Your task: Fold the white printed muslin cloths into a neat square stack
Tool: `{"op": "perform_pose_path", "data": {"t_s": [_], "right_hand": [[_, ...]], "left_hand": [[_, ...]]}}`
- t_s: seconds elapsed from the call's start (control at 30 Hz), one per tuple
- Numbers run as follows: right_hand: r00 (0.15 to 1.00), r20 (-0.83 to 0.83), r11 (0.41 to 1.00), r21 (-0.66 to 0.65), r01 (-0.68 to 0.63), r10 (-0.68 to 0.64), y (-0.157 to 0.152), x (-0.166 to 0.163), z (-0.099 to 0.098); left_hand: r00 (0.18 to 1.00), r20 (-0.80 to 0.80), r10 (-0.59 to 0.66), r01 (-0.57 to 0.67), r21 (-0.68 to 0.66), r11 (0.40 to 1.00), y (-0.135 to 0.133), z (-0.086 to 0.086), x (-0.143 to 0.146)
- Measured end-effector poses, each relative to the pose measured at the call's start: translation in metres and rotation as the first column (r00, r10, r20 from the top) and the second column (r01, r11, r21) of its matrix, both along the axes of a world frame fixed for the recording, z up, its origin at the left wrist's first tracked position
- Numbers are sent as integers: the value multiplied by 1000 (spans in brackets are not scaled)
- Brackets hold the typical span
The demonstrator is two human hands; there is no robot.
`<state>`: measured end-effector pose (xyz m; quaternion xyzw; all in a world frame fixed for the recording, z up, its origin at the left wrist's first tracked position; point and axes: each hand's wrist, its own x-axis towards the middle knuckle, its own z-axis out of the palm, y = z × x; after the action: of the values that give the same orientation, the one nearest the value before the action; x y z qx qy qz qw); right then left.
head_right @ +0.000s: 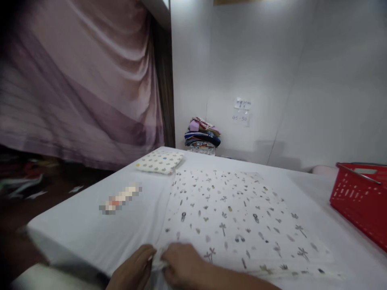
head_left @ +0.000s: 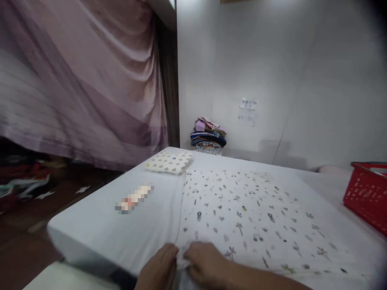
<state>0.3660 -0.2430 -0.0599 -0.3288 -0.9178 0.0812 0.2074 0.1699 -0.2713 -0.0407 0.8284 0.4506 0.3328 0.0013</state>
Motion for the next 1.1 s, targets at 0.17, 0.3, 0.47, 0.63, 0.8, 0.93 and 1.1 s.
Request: {"op": "perform_pose_path", "data": {"t_s": [0.17,0.3,0.47,0.63,0.8,0.93,1.1], "right_hand": [[870,-398,847,-530,41,-291,-3,17,38],[778,-457,689,-723,-44,-431,-4,20,38],[806,-462,704,-706,-80,-371,-9,23,38],[846,-441,761,-646,-69,-298,-10,25,40],[857,-441,795,-603,-64,-266,-9,22,42],[869,-436,810,-581,-73,-234,-10,21,44],[870,-447,787,-604,-123,-207,-12,22,45]], "left_hand": [[759,468,453,112,-779,617,-29,14,27],[468,561,683,488,-808,330,-33,20,49],[290,623,726,676,-671,306,-26,25,65],[253,634,731,672,-659,338,-25,24,66],[246,612,752,629,-691,357,-28,26,65],[260,613,746,605,-706,369,-28,28,64],[300,583,755,583,-739,339,-29,27,61]]}}
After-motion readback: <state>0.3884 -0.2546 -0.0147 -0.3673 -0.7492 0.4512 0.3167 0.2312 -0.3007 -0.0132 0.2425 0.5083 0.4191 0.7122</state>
